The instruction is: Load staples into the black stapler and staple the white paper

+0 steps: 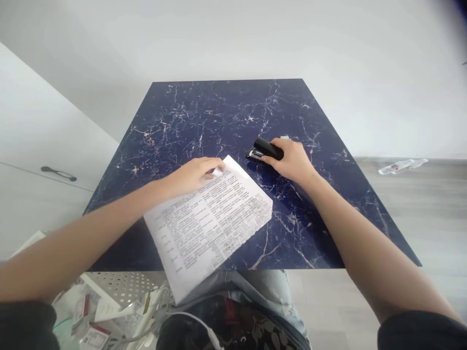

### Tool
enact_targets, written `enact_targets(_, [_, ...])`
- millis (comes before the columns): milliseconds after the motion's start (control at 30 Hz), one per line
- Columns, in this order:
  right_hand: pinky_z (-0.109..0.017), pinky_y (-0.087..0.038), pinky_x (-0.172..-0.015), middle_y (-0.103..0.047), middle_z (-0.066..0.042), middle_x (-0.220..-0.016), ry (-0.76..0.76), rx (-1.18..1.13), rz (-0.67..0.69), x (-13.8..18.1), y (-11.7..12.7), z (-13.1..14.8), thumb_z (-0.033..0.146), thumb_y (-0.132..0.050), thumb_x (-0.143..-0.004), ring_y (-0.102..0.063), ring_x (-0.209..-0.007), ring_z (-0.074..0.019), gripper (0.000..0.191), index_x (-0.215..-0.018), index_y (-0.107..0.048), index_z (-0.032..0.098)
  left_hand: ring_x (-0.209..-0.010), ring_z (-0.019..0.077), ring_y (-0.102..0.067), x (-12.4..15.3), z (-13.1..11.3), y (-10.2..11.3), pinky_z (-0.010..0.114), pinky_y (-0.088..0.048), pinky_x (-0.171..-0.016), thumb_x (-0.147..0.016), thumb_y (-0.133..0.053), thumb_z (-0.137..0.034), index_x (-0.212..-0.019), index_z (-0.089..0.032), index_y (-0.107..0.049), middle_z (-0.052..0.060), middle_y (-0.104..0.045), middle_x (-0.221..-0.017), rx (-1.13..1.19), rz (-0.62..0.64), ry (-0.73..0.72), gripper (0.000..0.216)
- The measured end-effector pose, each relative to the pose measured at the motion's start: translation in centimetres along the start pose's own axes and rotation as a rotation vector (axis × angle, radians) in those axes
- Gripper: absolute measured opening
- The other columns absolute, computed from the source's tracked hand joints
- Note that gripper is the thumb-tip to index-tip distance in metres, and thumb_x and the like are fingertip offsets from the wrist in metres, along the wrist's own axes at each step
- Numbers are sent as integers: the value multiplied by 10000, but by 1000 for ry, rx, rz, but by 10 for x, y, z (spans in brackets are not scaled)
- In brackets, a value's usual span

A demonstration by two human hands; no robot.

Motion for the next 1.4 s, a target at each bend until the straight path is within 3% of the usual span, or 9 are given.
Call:
enact_targets(100, [-388, -407, -695, -702, -86, -849, 2, 6, -9, 0, 0, 0, 375, -752, -866, -603, -762, -269, 186, -917, -673, 215, -1188, 298, -617, -21, -16, 4, 510, -448, -1124, -978, -578, -190, -1218, -288, -735, 73, -703, -1292, -124, 56, -147, 303])
enact_targets(200, [-403, -428, -705, -716, -98, -870, 5, 6, 2, 0, -1, 0, 375, -743, -875, -618, -778, -286, 179, -943, -696, 216, -1332, 413, -541, -19, -17, 12, 620, -411, -1161, -953, -697, -282, -1439, -196, -599, 179, -576, -1486, -245, -148, 102, 503])
enact_targets(333, [-450, -495, -801, -773, -124, -1003, 72, -9, -4, 1, 1, 2, 323, -739, -876, -685, -892, -329, 221, -1063, -751, 206, -1489, 521, -404, 8, -27, -18, 727, -335, -1196, -1005, -659, -541, -1632, -100, -373, 306, -417, -1639, -288, -123, 221, 818])
enact_targets(600, [-530, -544, -962, -790, -122, -1130, 251, -19, 35, 1, 5, 8, 219, -684, -854, -718, -1047, -365, 388, -1235, -753, 199, -1354, 360, -589, 7, -2, -12, 492, -503, -1064, -928, -718, -356, -1532, -291, -489, 135, -570, -1536, 13, 163, 41, 649])
enact_targets(733, [-526, -540, -952, -778, -138, -1139, 307, -31, 31, 2, 4, 13, 194, -647, -860, -704, -1051, -362, 375, -1224, -736, 184, -1011, 217, -684, -6, -15, -10, 388, -529, -931, -1028, -492, -229, -1189, -228, -686, 91, -705, -1141, 137, 73, -61, 252])
enact_targets(833, [-525, -534, -938, -771, -144, -1109, 308, -28, 31, 2, 2, 13, 183, -632, -865, -692, -1036, -361, 369, -1221, -726, 181, -1062, 229, -647, -3, -39, -17, 449, -509, -1021, -1058, -410, -196, -1001, -209, -740, 92, -675, -1140, -30, -35, -120, 335])
enact_targets(1000, [-512, -526, -926, -765, -147, -1105, 309, -37, 28, 2, 1, 12, 172, -622, -875, -677, -1042, -358, 368, -1230, -719, 169, -1440, 464, -479, 58, -43, 2, 691, -396, -1189, -1093, -479, -475, -1455, -153, -630, 227, -528, -1558, -470, -321, 215, 507])
enact_targets(1133, [-503, -521, -941, -767, -142, -1137, 324, -56, 21, 2, 0, 13, 147, -627, -866, -668, -1039, -347, 363, -1217, -714, 163, -1594, 637, -205, 119, -3, -21, 865, -292, -1174, -1071, -412, -627, -1710, -88, -315, 317, -221, -1763, -499, -154, 553, 841])
enact_targets(1400, [-443, -504, -937, -765, -98, -1117, 434, -139, 83, 9, -5, 32, 102, -629, -857, -649, -1027, -298, 321, -1155, -675, 211, -1702, 394, -70, 49, -5, -27, 718, -91, -1342, -1144, -333, -507, -1725, -360, -310, 45, -199, -1828, -388, 69, -11, 600])
Point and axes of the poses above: each hand's wrist, its own x-axis away from the middle knuckle, its own y-axis out of the back of the hand, z = x × y, the point moved 9 cm from there along -x, towards the middle knuckle
